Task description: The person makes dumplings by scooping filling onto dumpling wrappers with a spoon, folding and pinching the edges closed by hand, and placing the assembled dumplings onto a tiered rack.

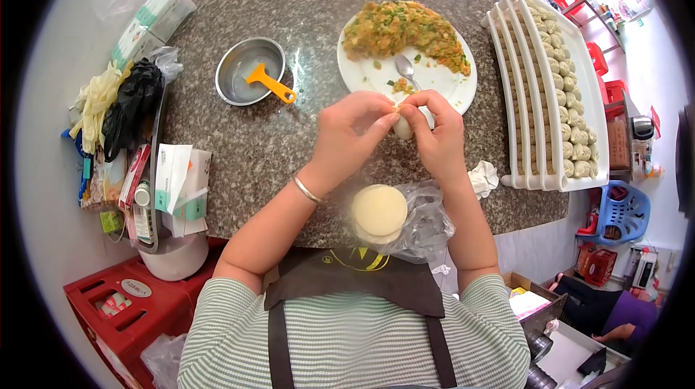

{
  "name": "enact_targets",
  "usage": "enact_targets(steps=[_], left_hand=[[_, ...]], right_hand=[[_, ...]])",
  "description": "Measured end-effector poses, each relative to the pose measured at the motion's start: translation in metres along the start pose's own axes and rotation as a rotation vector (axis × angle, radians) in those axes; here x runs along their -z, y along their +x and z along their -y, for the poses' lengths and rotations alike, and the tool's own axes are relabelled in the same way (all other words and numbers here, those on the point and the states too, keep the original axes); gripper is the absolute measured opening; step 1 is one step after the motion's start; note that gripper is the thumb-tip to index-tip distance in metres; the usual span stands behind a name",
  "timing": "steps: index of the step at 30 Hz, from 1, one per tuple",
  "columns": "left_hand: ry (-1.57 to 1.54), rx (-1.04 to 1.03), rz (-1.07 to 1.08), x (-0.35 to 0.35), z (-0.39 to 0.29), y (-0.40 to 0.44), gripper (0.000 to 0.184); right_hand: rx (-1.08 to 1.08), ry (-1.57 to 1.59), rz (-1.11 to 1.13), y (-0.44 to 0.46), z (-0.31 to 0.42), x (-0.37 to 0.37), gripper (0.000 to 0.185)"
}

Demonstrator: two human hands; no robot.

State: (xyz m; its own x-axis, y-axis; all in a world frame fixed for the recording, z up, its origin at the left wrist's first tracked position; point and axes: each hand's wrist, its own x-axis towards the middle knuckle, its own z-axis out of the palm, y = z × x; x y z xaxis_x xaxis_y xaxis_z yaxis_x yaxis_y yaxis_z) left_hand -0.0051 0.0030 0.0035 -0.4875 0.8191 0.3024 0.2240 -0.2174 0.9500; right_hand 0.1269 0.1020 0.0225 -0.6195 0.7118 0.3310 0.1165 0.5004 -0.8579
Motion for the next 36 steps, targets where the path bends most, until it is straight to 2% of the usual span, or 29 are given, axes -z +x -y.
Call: enact_targets(steps=[2, 4, 7, 9, 15, 19, 21, 23, 33, 36], left_hand=[[-0.248, 0.154, -0.016, -0.002, 0.002, 0.001, 0.008], [-0.22, 0.149, 0.0, 0.002, 0.005, 0.001, 0.008], [-0.151, 0.093, 0.024, 0.004, 0.004, 0.001, 0.009], [-0.109, 0.041, 0.035, 0.005, 0.001, 0.002, 0.009], [-0.085, 0.03, 0.022, 0.003, 0.002, 0.001, 0.009], [-0.223, 0.18, 0.008, 0.002, -0.002, -0.001, 0.011], [-0.261, 0.235, 0.022, 0.0, -0.002, -0.001, 0.012], [-0.794, 0.534, 0.041, -0.004, 0.004, -0.002, 0.014], [-0.795, 0.456, 0.077, -0.003, 0.011, -0.003, 0.013], [-0.648, 0.343, 0.059, -0.002, 0.009, -0.003, 0.015]], right_hand=[[-0.063, 0.033, -0.021, 0.0, 0.0, 0.0, 0.012], [-0.125, 0.067, -0.041, 0.0, 0.0, 0.002, 0.012], [-0.106, 0.038, 0.073, 0.002, -0.003, 0.007, 0.011], [0.046, -0.04, 0.106, 0.005, -0.003, 0.008, 0.011], [0.038, -0.022, 0.059, 0.002, 0.0, 0.001, 0.011], [0.028, -0.01, 0.063, 0.001, 0.002, -0.001, 0.01], [0.025, 0.001, -0.003, 0.0, -0.002, -0.003, 0.009], [-0.003, 0.045, -0.013, -0.001, -0.004, -0.006, 0.009], [0.025, -0.01, -0.001, -0.001, -0.003, -0.01, 0.012], [0.051, -0.015, 0.0, 0.0, 0.0, -0.01, 0.008]])
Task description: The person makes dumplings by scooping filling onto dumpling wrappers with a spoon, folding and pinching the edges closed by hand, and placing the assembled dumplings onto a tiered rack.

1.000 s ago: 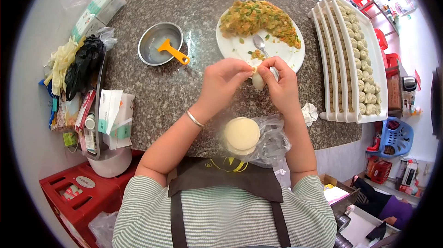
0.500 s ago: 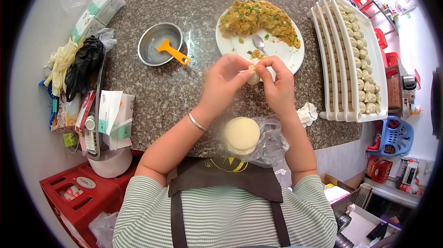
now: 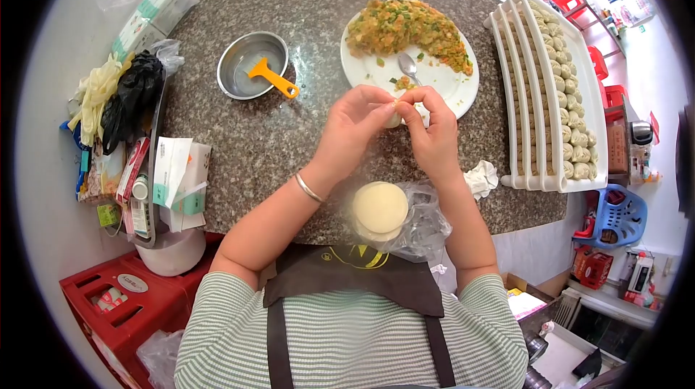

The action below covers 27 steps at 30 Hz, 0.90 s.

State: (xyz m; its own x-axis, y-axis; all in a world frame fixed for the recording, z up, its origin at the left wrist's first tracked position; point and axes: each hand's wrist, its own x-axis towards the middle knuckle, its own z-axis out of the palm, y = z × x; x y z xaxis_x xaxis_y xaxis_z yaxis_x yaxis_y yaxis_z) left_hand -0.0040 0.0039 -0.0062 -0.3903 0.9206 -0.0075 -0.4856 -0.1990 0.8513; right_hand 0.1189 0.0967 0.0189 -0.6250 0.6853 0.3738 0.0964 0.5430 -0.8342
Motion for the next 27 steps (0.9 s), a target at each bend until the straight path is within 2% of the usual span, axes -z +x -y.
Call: enact_targets(steps=[6, 7, 8, 9, 11, 17, 21, 22, 24, 25, 27], left_hand=[[0.033, 0.049, 0.125, 0.001, -0.01, 0.001, 0.02], [-0.06, 0.149, 0.105, 0.001, -0.011, 0.001, 0.022], [-0.153, 0.248, 0.087, 0.001, -0.012, 0.001, 0.025], [-0.155, 0.245, 0.086, 0.001, -0.013, 0.002, 0.025], [-0.282, 0.324, 0.139, 0.002, -0.016, 0.002, 0.032], [-0.314, 0.382, 0.171, 0.002, -0.02, 0.002, 0.038], [-0.318, 0.365, 0.164, -0.001, -0.02, 0.0, 0.035], [-0.263, 0.277, 0.095, -0.003, -0.02, -0.002, 0.033], [-0.165, 0.161, 0.08, -0.007, -0.013, -0.003, 0.03], [-0.12, 0.128, 0.122, -0.004, -0.008, -0.004, 0.029], [-0.043, 0.063, 0.136, -0.023, -0.028, -0.012, 0.033]], right_hand=[[-0.089, 0.037, -0.038, 0.0, 0.0, 0.003, 0.01], [-0.088, 0.036, -0.035, 0.0, -0.001, 0.004, 0.01], [-0.193, 0.166, -0.049, -0.001, -0.003, 0.004, 0.01], [-0.297, 0.295, -0.063, 0.0, -0.004, 0.005, 0.011], [-0.285, 0.366, -0.062, 0.004, -0.003, 0.008, 0.013], [-0.2, 0.448, 0.089, 0.005, -0.03, 0.02, 0.016], [-0.287, 0.486, 0.003, 0.006, -0.023, 0.015, 0.021], [-0.331, 0.504, -0.058, 0.007, -0.018, 0.014, 0.025], [-0.18, 0.156, 0.13, 0.0, -0.004, 0.018, 0.043], [-0.242, 0.091, 0.179, -0.004, 0.021, 0.023, 0.041], [-0.103, 0.122, 0.108, -0.009, 0.026, 0.031, 0.032]])
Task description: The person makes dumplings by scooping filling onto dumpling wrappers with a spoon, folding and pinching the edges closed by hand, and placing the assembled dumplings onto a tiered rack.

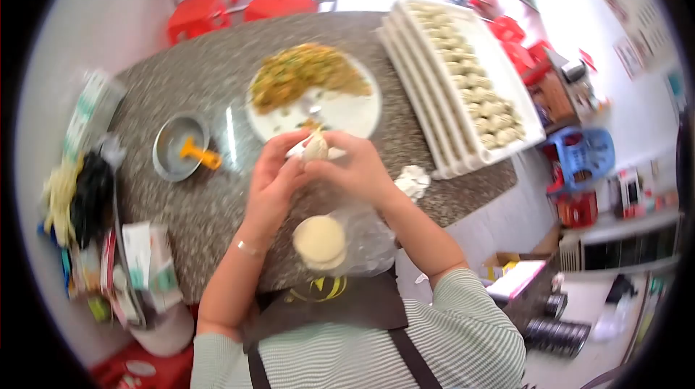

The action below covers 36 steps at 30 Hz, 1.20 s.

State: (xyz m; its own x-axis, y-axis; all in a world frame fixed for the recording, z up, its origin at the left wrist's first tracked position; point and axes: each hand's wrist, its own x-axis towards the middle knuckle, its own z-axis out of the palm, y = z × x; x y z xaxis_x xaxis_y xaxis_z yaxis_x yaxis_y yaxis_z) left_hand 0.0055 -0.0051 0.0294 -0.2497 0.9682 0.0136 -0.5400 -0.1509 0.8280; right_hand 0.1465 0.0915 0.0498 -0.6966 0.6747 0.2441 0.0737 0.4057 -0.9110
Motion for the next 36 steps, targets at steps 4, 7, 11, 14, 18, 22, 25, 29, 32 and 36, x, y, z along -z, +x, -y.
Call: enact_targets(steps=[4, 7, 11, 14, 18, 22, 25, 29, 32, 36], left_hand=[[0.311, 0.029, 0.145, 0.008, -0.008, -0.02, 0.033], [0.8, 0.073, 0.172, 0.01, -0.012, -0.042, 0.026], [1.067, -0.037, 0.19, 0.01, -0.013, -0.057, 0.02], [1.027, 0.032, 0.125, 0.004, -0.012, -0.06, 0.016], [1.015, 0.013, 0.087, 0.002, -0.008, -0.061, 0.015], [1.085, -0.166, 0.138, -0.004, -0.013, -0.061, 0.012], [1.187, -0.288, 0.159, -0.004, -0.011, -0.062, 0.011], [1.221, -0.41, 0.198, 0.002, -0.006, -0.069, 0.014], [1.23, -0.484, 0.239, 0.003, -0.006, -0.072, 0.015], [1.243, -0.549, 0.233, 0.006, -0.003, -0.075, 0.014]], right_hand=[[0.025, 0.047, -0.238, -0.003, 0.026, 0.084, 0.033], [-0.097, -0.201, -0.471, -0.005, 0.037, 0.175, 0.035], [-0.264, -0.482, -0.448, -0.015, 0.0, 0.302, 0.042], [-0.558, -0.676, -0.267, -0.017, -0.016, 0.347, 0.041], [-0.501, -0.582, -0.132, -0.013, -0.013, 0.354, 0.036], [-0.544, -0.689, -0.365, -0.009, -0.013, 0.333, 0.03], [-0.007, -0.673, -0.525, -0.011, -0.006, 0.282, 0.023], [0.043, -0.606, -0.186, -0.03, 0.054, 0.134, 0.022], [0.037, -0.545, 0.009, -0.034, 0.005, 0.078, 0.036], [-0.068, -0.557, -0.04, -0.034, -0.052, 0.035, 0.057]])
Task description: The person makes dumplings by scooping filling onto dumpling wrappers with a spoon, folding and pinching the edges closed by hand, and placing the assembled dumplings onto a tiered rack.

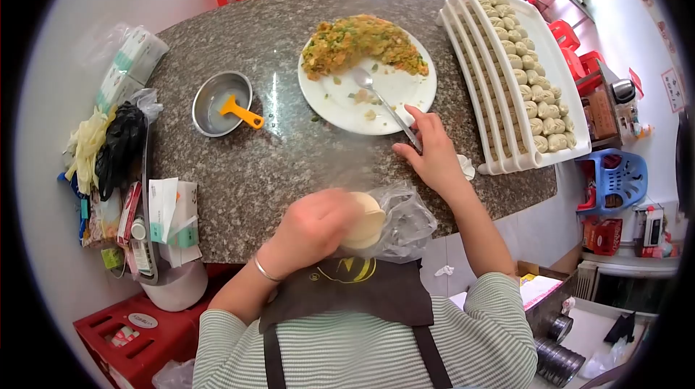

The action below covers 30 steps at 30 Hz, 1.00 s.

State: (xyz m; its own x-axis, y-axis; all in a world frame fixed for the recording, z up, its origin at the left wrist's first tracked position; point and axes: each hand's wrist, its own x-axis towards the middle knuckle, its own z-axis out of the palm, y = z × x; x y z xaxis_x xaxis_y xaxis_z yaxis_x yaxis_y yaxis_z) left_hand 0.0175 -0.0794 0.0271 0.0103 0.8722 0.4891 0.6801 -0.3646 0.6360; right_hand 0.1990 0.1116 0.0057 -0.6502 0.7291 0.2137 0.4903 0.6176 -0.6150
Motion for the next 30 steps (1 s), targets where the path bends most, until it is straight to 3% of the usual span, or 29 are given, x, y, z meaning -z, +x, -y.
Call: enact_targets(steps=[3, 5, 7, 8, 11, 12, 15, 17, 18, 19, 20, 21, 23, 24, 28, 30], left_hand=[[-0.001, -0.096, -0.069, 0.002, -0.004, 0.003, 0.014], [0.004, -0.1, -0.075, 0.001, 0.0, -0.003, 0.015], [0.044, -0.085, -0.022, -0.003, 0.007, -0.003, 0.019], [0.081, -0.077, 0.029, -0.004, 0.009, -0.002, 0.024], [0.048, -0.121, -0.042, -0.004, 0.012, -0.003, 0.02], [0.049, -0.227, -0.046, -0.001, 0.009, 0.002, 0.019], [-0.043, -0.167, -0.069, 0.002, 0.004, -0.001, 0.015], [-0.163, -0.093, -0.029, 0.009, 0.003, -0.004, 0.011], [-0.381, 0.14, 0.005, 0.013, -0.005, -0.005, 0.01], [-0.6, 0.376, 0.043, 0.014, -0.009, -0.005, 0.01], [-0.66, 0.4, 0.068, 0.011, -0.007, -0.006, 0.008], [-0.659, 0.393, 0.07, 0.011, -0.007, -0.003, 0.008], [-1.084, 0.74, -0.068, 0.01, -0.008, 0.004, 0.011], [-1.432, 0.736, -0.05, 0.01, 0.007, -0.002, 0.021], [-1.555, 0.873, -0.315, 0.023, 0.014, 0.005, 0.033], [-1.579, 0.845, -0.339, 0.024, 0.026, 0.0, 0.032]], right_hand=[[-0.022, 0.067, 0.035, 0.012, 0.0, -0.003, 0.063], [0.012, 0.077, 0.018, 0.027, -0.002, -0.002, 0.056], [-0.137, 0.055, 0.146, 0.046, -0.005, -0.002, 0.047], [-0.12, 0.137, 0.109, 0.05, -0.009, -0.006, 0.037], [-0.146, 0.071, 0.15, 0.06, -0.011, -0.003, 0.031], [-0.179, 0.084, 0.154, 0.059, -0.001, 0.003, 0.03], [-0.177, 0.103, 0.082, 0.058, 0.002, 0.004, 0.029], [-0.154, 0.076, 0.055, 0.058, 0.015, 0.011, 0.028], [-0.15, 0.075, 0.049, 0.062, 0.015, 0.009, 0.028], [-0.005, 0.062, -0.06, 0.068, 0.013, 0.006, 0.028], [0.138, 0.048, -0.169, 0.072, 0.011, 0.003, 0.028], [0.14, 0.045, -0.175, 0.078, 0.007, -0.002, 0.028], [0.228, -0.093, -0.166, 0.087, -0.004, -0.015, 0.024], [0.232, -0.079, -0.133, 0.082, -0.007, -0.018, 0.022], [0.104, -0.243, 0.049, 0.055, -0.012, 0.005, 0.023], [-0.031, -0.033, 0.084, 0.048, -0.005, 0.024, 0.023]])
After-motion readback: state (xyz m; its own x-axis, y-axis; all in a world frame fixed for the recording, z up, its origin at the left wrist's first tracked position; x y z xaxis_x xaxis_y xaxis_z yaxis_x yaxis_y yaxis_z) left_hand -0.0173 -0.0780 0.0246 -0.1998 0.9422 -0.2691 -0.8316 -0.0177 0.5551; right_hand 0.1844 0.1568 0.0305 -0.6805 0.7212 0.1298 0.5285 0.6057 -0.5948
